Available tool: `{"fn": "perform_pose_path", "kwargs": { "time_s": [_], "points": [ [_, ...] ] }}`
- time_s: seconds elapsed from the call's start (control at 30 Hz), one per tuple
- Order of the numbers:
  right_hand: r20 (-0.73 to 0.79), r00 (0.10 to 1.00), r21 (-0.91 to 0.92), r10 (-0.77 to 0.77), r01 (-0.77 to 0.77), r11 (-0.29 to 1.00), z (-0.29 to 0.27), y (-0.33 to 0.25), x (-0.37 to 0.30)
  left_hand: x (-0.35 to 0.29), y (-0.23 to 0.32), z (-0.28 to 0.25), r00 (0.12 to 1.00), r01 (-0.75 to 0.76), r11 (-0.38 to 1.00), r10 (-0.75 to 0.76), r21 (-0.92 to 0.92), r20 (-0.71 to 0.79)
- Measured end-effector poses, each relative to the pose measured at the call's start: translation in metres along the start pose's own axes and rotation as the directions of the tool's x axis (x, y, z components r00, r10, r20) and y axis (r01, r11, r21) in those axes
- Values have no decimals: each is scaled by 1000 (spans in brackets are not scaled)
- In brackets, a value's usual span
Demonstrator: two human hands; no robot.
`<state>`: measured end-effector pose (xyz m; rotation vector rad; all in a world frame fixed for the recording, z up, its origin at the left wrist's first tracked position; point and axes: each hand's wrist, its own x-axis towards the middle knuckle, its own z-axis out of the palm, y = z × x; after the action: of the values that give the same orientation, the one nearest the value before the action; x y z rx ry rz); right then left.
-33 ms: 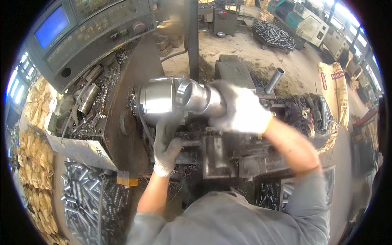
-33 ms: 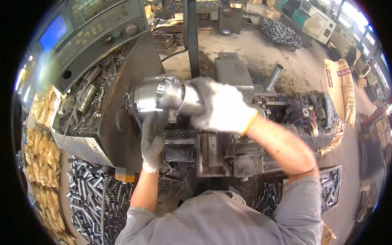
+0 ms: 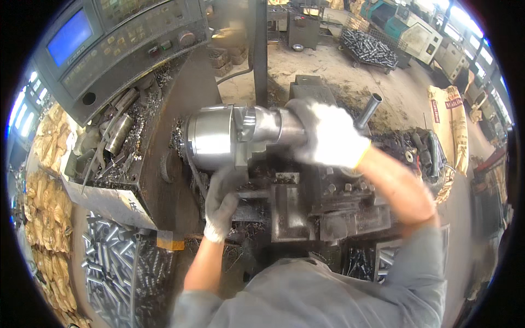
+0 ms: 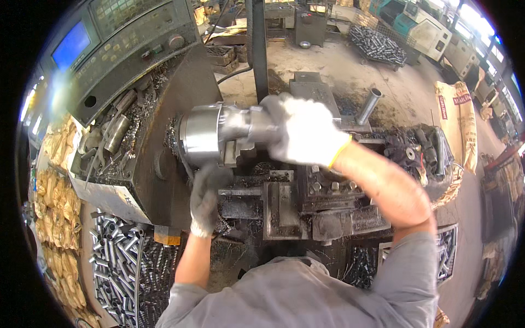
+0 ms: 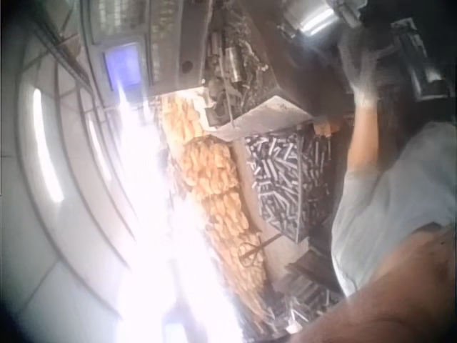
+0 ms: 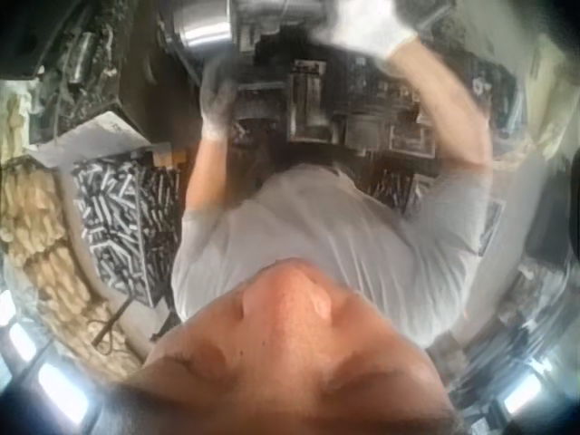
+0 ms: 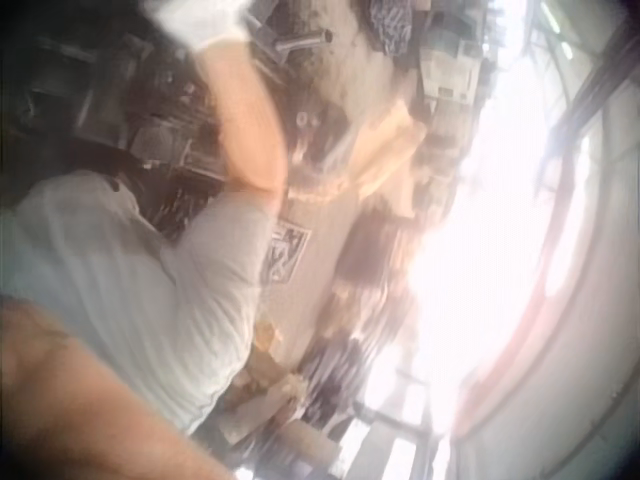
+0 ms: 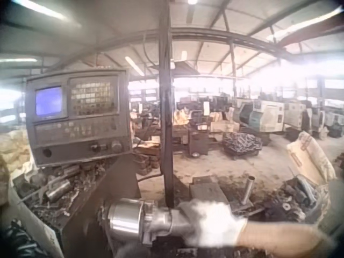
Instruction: The person repeatedly picks up cylindrical metal tubes from a nearby bin, inserts them into the chuck of a metal turning machine, and then removes them after a brief processing cycle. The person places the processed tubes into a collection bin. The task is performed continuously in a repetitive loop.
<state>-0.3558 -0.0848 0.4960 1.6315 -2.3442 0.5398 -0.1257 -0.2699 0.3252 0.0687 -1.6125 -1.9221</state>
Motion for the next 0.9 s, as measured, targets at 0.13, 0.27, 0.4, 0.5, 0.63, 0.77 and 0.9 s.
{"fn": "perform_pose_path", "kwargs": {
  "time_s": [0.13,0.27,0.4,0.5,0.63,0.77,0.9],
  "points": [
    [328,944,-524,-31,209,825,32,89,45,-101,-53,-47,879,445,895,-431,24,-204],
    [684,712,-418,156,208,884,82,124,52,-224,-80,-93,661,488,855,-494,-177,-565],
    [753,639,-49,159,-187,981,116,129,52,-281,-94,-156,382,425,861,-449,-278,-808],
    [736,676,213,-41,-173,962,123,146,51,-274,-91,-197,358,203,947,-308,-248,-882],
    [850,440,-244,290,-159,956,129,176,46,-249,-64,-213,286,242,928,-346,-282,-894],
    [785,602,14,147,-254,967,150,168,52,-243,-38,-217,403,211,827,-559,-521,-724],
    [689,724,206,23,-226,952,155,137,70,-249,-50,-231,386,318,942,-235,-111,-892]
  ]
}}
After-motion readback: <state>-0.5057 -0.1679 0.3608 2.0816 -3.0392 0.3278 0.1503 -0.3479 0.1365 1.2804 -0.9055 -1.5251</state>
